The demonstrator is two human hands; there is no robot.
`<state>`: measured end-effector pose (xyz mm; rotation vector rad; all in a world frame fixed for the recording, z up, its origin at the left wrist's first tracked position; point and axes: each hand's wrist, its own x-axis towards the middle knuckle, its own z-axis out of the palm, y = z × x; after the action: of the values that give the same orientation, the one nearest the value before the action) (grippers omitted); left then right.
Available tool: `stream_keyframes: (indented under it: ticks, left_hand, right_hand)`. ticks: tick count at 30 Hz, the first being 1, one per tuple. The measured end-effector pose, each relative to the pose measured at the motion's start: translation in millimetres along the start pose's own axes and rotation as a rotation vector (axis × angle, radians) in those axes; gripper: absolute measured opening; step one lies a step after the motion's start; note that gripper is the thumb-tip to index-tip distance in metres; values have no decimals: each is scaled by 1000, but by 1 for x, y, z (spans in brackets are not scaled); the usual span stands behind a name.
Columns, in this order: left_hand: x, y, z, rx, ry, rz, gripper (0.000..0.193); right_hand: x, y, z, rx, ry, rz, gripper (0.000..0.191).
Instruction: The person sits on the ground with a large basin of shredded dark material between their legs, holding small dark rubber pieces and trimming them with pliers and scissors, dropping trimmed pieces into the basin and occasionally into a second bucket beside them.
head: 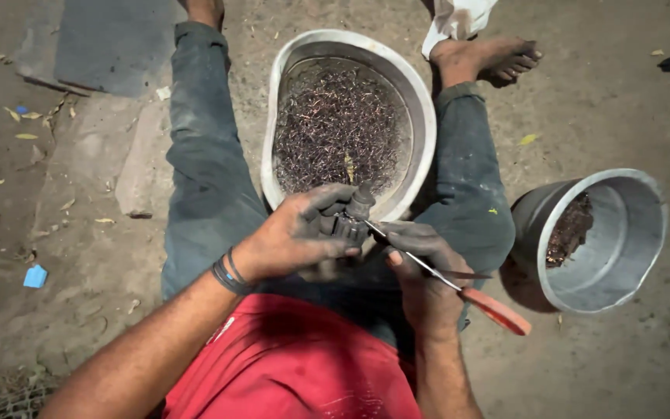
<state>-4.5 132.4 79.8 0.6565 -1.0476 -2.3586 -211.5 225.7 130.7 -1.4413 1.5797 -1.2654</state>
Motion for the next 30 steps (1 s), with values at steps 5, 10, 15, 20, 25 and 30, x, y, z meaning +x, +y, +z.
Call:
stream_keyframes:
  ticks: [5, 10, 15, 20, 25, 30]
  left_hand:
    - [1, -1, 1, 303, 20, 276, 65]
    - [2, 2, 10, 110, 78, 38, 64]
    - [6, 5, 18, 343, 102, 182, 64]
    - [5, 14, 20, 782, 128, 455, 78]
    - [0, 14, 26, 174, 28, 4, 66]
    - [-2, 8, 24, 115, 19, -20, 60]
  right_hand:
    - [-7, 9, 3, 141, 21, 118, 14]
    - [-12, 11, 7, 243, 99, 244, 14]
    - [-9, 8, 8, 127, 15, 90, 11]
    - [-1, 1, 6, 28, -34, -39, 9]
    - [1, -9, 12, -98, -25, -136, 10]
    - [0, -1, 19, -97, 62, -101, 9]
